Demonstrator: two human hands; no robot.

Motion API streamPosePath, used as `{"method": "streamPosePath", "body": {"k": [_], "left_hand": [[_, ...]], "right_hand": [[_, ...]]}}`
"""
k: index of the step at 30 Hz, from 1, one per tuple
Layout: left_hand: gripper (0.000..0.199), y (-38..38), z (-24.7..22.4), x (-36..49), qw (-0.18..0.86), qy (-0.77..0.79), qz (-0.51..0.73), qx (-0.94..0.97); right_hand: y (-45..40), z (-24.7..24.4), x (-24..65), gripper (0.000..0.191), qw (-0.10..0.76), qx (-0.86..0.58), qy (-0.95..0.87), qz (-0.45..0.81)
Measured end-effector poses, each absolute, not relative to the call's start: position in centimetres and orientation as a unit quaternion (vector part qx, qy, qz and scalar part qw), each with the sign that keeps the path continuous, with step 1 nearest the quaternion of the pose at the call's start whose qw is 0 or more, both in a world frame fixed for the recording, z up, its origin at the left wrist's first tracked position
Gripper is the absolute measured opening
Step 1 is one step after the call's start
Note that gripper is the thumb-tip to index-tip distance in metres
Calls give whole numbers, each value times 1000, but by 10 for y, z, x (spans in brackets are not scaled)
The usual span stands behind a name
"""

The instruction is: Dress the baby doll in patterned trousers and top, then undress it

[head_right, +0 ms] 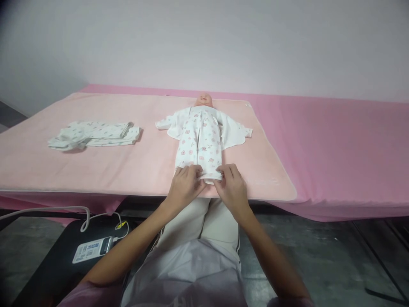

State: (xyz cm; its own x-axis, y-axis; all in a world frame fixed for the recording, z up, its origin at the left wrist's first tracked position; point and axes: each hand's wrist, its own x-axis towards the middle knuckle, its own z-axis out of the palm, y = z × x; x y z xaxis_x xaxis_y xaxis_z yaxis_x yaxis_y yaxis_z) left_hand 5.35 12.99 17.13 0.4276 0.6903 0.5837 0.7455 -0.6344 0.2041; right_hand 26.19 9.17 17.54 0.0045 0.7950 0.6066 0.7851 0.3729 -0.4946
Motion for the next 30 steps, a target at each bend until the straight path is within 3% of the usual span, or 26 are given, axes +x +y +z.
{"method": "streamPosePath", "body": {"k": [4,9,17,21,25,27,30], "left_hand": [[36,123,174,53,16,-449,-255,-857],[22,112,183,49,6,-452,-246,-857],[16,103,194,35,-9,-408,-293,-865],[19,106,201,14,-87,-365,-278,-884],[24,160,211,-26,-92,-430,-277,-854],[26,215,214,-44,-54,-475,-268,-837],[32,303,210,-55,-82,-454,-238,-855]], "right_hand": [[74,180,261,36,440,-550,-708,52],[65,175,260,44,412,-552,-724,48],[60,185,270,41,374,-452,-802,-113],[61,193,290,47,341,-400,-843,-116],[91,195,327,37,338,-425,-834,-98],[131,196,344,29,335,-451,-819,-115],[211,195,355,30,286,-440,-848,-77]]}}
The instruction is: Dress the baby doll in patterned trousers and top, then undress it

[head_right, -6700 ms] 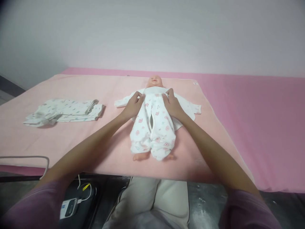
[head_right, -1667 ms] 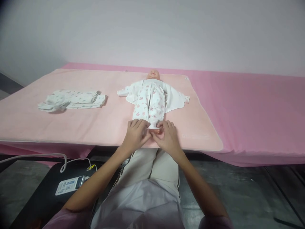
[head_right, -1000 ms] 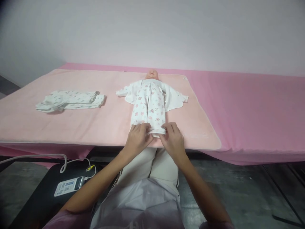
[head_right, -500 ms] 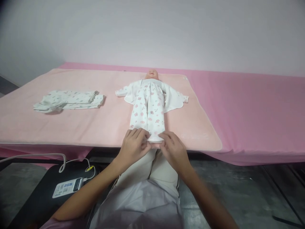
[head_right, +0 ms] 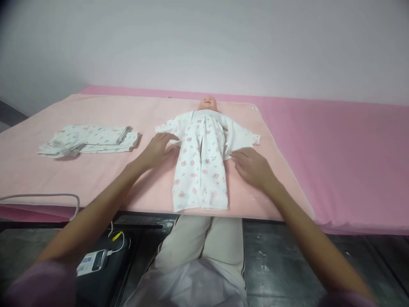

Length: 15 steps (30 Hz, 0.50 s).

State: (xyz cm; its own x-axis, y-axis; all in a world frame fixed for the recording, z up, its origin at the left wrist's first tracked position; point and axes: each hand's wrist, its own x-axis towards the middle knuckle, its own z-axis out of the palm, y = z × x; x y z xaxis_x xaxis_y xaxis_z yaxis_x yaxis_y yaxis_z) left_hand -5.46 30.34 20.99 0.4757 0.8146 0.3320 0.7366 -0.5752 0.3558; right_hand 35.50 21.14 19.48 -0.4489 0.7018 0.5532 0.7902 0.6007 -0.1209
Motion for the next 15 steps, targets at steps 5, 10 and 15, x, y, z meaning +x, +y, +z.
{"method": "streamPosePath", "body": {"k": [5,10,15], "left_hand": [[39,372,183,-42,185,325,183,909],[20,371,168,-38,168,323,206,909],[22,371,193,-58,175,306,132,926]], "right_hand": [[310,178,338,22,204,-332,-921,12],[312,161,333,21,241,-370,-896,34],[297,170,336,26,219,-424,-872,108]]}}
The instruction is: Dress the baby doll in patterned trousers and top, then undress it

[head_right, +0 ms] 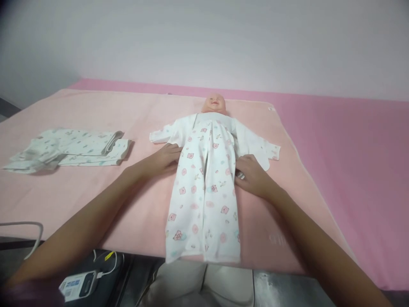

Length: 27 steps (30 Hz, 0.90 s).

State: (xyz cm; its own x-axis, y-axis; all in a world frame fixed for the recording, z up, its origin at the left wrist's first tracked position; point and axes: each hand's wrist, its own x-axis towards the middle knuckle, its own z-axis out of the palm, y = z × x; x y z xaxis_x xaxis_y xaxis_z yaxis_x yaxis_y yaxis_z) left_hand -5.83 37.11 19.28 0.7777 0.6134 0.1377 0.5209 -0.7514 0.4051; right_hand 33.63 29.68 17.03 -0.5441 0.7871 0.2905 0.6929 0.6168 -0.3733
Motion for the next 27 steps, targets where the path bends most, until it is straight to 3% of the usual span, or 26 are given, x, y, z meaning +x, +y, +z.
{"method": "streamPosePath", "body": {"k": [5,14,18,20,23,27], "left_hand": [[26,356,214,-69,178,310,91,930],[28,352,188,-43,149,379,146,902],[19,353,195,-57,203,437,222,847],[22,356,194,-63,187,535,293,770],[28,363,186,-65,98,649,303,691],[29,375,184,-58,115,664,228,703]], "right_hand": [[290,179,339,32,213,-420,-878,85],[289,164,330,25,189,-359,-913,50],[289,178,343,9,259,-524,-809,68],[290,186,355,18,283,-649,-705,47],[293,191,370,41,198,-764,-611,55],[298,193,371,43,78,-789,-596,130]]}}
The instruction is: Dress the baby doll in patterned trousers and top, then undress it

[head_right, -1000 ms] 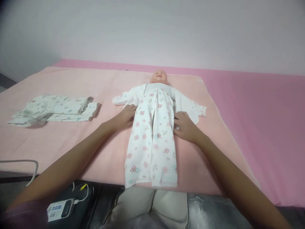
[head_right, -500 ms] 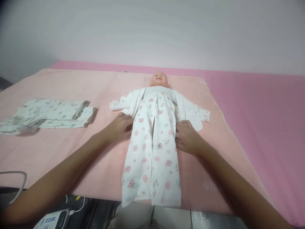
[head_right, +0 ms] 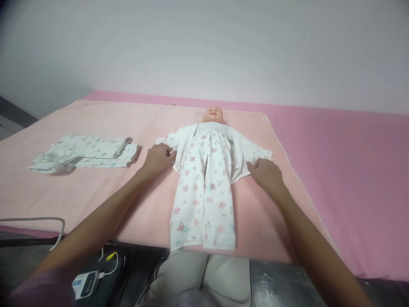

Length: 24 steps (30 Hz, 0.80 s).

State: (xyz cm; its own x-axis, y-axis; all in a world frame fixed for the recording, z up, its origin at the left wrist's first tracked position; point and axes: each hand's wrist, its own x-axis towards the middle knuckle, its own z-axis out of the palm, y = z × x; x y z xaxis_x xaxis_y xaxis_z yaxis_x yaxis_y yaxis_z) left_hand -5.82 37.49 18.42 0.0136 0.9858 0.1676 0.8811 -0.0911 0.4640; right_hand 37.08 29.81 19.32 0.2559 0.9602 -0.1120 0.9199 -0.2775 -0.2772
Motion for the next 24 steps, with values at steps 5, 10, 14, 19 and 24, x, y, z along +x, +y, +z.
{"method": "streamPosePath", "body": {"k": [5,10,14,19,24], "left_hand": [[22,379,197,-63,338,655,356,574],[27,380,218,-59,460,562,519,450],[28,381,247,-15,323,490,579,566],[42,352,259,33,215,336,387,831],[42,320,219,-9,104,398,362,837]], "right_hand": [[295,193,373,61,74,-814,-566,108],[304,208,380,39,128,-778,-576,215],[330,251,349,27,377,-670,-575,280],[329,277,278,13,355,-449,-803,169],[286,231,283,25,308,-426,-848,73]]}}
